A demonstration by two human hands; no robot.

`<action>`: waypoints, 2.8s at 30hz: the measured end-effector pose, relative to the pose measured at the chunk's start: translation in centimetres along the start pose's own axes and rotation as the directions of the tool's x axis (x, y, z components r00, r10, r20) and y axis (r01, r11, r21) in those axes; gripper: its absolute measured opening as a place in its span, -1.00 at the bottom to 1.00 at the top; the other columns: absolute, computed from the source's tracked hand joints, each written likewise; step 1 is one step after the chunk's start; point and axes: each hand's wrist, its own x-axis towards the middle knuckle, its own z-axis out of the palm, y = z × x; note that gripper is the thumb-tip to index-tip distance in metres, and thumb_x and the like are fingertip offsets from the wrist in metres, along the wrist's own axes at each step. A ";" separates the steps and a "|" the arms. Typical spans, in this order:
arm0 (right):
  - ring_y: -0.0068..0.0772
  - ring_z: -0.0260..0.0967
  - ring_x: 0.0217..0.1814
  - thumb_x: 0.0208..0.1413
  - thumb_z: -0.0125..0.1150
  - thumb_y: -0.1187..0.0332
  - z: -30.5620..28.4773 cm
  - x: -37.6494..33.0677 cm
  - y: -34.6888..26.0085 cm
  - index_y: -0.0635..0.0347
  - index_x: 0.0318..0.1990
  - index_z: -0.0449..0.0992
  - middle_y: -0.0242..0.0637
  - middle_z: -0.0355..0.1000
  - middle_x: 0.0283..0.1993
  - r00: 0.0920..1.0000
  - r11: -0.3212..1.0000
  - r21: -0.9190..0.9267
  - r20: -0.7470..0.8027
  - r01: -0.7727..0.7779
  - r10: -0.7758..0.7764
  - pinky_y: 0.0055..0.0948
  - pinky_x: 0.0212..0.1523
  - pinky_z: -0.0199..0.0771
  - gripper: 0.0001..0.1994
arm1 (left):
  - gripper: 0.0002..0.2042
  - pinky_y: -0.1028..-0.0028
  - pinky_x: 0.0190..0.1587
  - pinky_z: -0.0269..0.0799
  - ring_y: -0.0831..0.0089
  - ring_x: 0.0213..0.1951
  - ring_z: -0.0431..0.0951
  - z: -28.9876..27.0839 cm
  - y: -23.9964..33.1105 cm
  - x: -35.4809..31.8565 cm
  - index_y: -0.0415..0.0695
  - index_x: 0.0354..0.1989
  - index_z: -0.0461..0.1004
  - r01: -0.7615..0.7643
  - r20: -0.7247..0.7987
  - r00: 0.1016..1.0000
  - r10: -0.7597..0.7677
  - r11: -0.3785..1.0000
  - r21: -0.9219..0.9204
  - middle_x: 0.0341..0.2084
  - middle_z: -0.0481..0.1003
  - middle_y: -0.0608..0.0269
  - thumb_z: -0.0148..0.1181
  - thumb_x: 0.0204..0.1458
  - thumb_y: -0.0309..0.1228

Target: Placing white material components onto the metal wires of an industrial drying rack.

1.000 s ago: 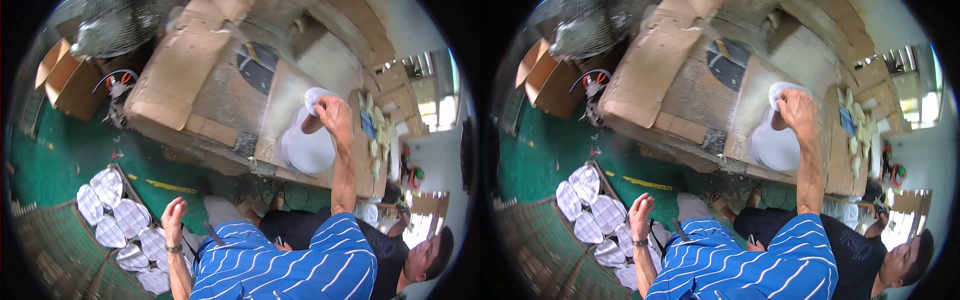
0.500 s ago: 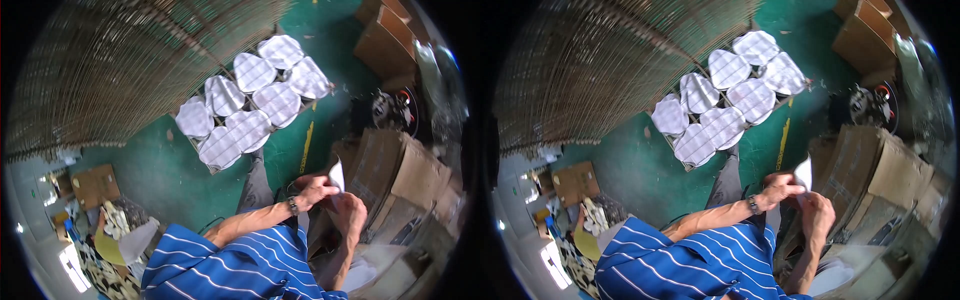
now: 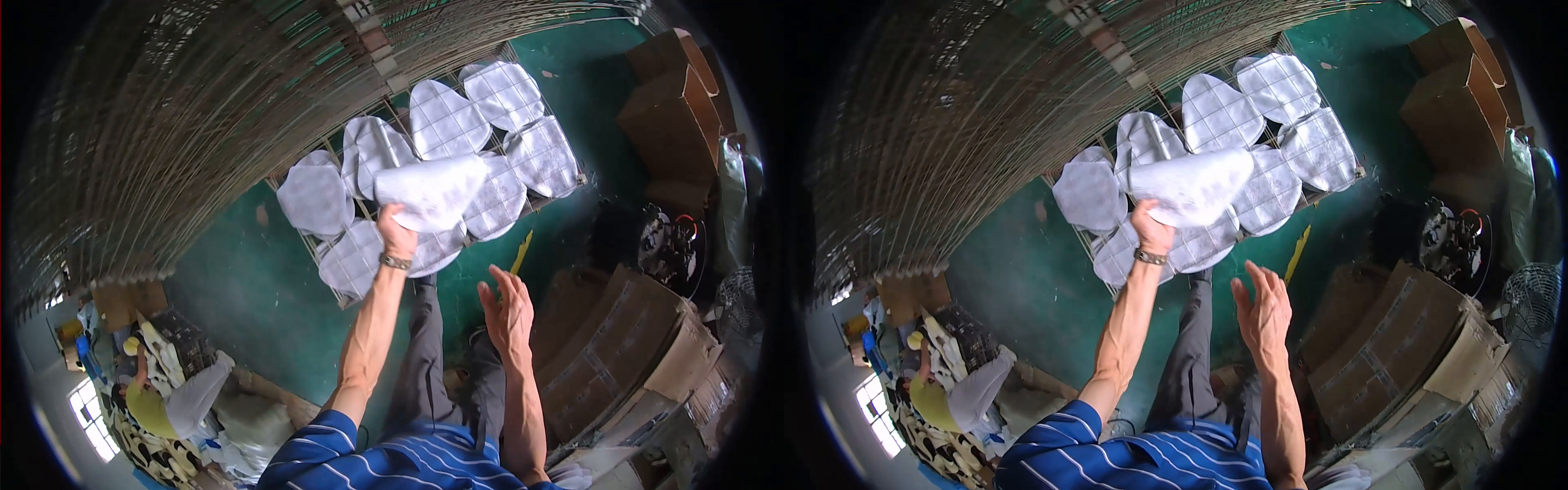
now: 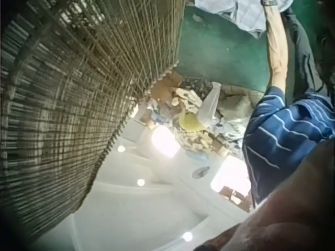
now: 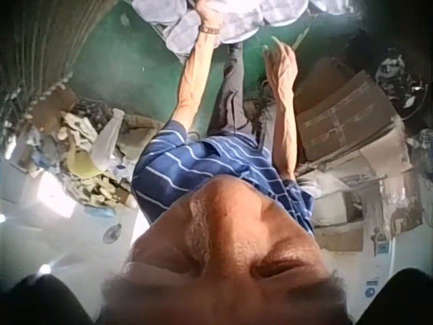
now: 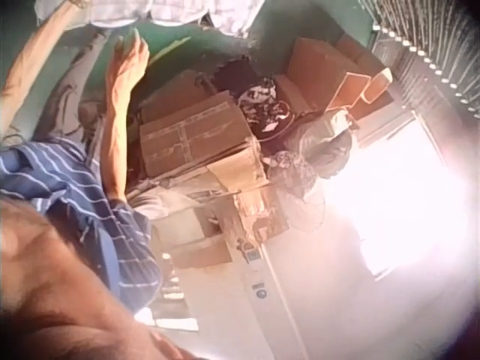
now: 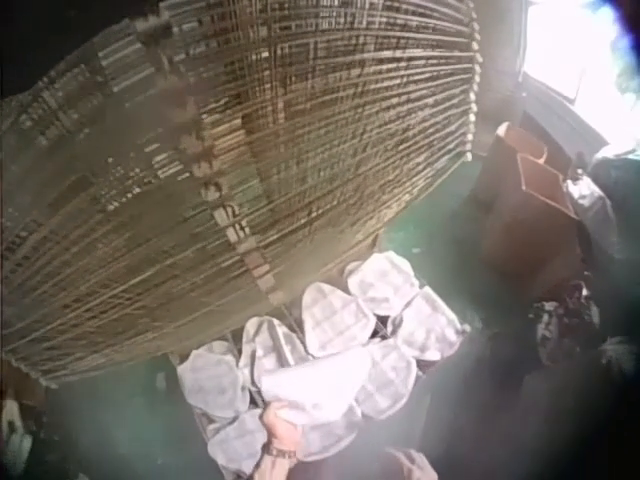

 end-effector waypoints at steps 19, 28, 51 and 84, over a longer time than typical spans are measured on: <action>0.01 0.44 0.07 0.08 0.28 0.30 6.6 -11.1 15.2 0.19 0.04 0.57 -0.07 0.51 -0.02 0.847 0.905 -0.071 0.328 -0.419 0.418 -0.17 0.10 0.45 -0.64 | -0.56 0.32 -0.23 0.55 0.41 -0.08 0.57 -25.6 -10.6 9.8 -0.07 0.13 0.45 0.037 -0.050 0.943 -0.330 -0.046 0.998 -0.06 0.57 0.21 0.29 0.07 -0.27; 0.07 0.44 0.03 0.18 0.20 0.33 -9.3 -21.7 15.0 0.21 -0.01 0.55 -0.01 0.49 -0.04 0.922 0.918 0.118 -0.043 -0.378 0.385 -0.13 0.06 0.45 -0.73 | -0.65 0.44 -0.24 0.53 0.45 -0.16 0.59 -11.6 -9.6 -12.8 -0.16 0.11 0.44 0.175 -0.130 0.784 -0.607 0.015 0.985 -0.10 0.58 0.20 0.24 0.14 -0.39; 0.02 0.50 -0.07 0.12 0.26 0.24 -20.9 -59.3 29.7 0.17 -0.11 0.61 -0.06 0.53 -0.16 -0.107 0.333 0.602 -0.577 -0.726 0.809 -0.10 -0.04 0.52 -0.74 | -0.55 0.13 -0.09 0.57 0.09 0.02 0.56 0.2 -21.6 -30.6 -0.19 0.25 0.31 -0.210 -0.271 0.635 -0.723 -0.499 0.841 0.09 0.47 -0.05 0.11 0.20 -0.35; 0.00 0.51 -0.18 0.10 0.25 0.27 -44.6 -63.1 26.6 0.14 -0.24 0.61 -0.12 0.54 -0.30 0.011 0.129 0.119 -0.691 -0.984 0.723 -0.09 -0.16 0.46 -0.83 | -0.63 0.34 0.15 0.46 0.32 0.08 0.55 10.2 -31.8 -51.5 -0.24 0.18 0.45 -0.305 0.014 0.092 -0.996 -0.015 0.952 0.02 0.56 0.10 0.15 0.27 -0.32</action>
